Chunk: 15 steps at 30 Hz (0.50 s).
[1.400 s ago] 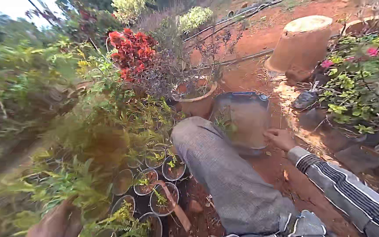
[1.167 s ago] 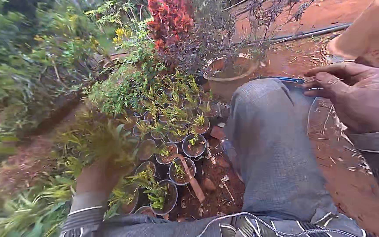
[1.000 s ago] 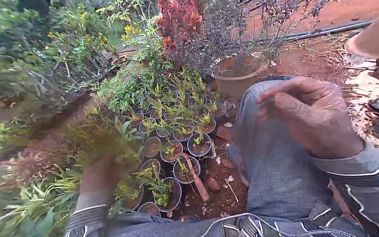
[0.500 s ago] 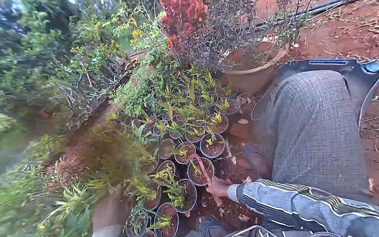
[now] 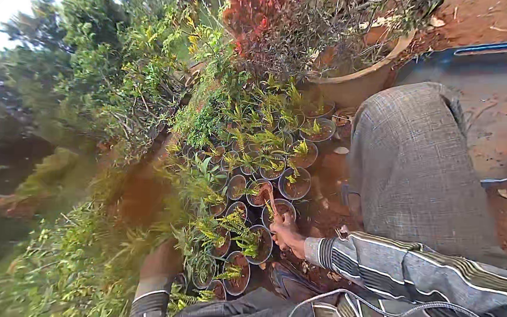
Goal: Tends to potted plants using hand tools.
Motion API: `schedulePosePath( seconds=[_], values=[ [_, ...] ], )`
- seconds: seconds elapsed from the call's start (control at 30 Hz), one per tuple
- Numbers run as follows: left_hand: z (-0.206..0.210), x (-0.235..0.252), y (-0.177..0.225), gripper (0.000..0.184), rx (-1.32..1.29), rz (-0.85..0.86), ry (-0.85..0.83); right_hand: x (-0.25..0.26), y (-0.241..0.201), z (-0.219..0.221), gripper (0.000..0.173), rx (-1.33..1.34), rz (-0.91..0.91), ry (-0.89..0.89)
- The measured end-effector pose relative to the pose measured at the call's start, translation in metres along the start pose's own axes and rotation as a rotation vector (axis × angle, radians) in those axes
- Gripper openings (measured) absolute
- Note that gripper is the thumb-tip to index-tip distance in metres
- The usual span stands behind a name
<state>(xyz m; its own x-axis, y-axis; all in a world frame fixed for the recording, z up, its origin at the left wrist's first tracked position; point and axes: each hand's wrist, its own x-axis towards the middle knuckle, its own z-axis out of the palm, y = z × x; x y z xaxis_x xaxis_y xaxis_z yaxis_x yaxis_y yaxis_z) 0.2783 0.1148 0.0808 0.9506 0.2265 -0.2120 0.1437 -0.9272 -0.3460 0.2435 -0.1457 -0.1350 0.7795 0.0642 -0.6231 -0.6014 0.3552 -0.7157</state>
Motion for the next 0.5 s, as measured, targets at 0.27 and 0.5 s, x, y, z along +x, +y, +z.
schedulePosePath(
  seconds=[0.27,0.5],
  values=[
    [-0.024,0.062,0.013,0.034,0.103,0.201,-0.092,-0.026,-0.004,0.011,0.060,0.004,-0.062,-0.033],
    [-0.052,0.145,0.012,0.033,0.015,0.249,-0.181,-0.008,0.002,0.007,0.057,0.002,0.017,-0.032]
  ],
)
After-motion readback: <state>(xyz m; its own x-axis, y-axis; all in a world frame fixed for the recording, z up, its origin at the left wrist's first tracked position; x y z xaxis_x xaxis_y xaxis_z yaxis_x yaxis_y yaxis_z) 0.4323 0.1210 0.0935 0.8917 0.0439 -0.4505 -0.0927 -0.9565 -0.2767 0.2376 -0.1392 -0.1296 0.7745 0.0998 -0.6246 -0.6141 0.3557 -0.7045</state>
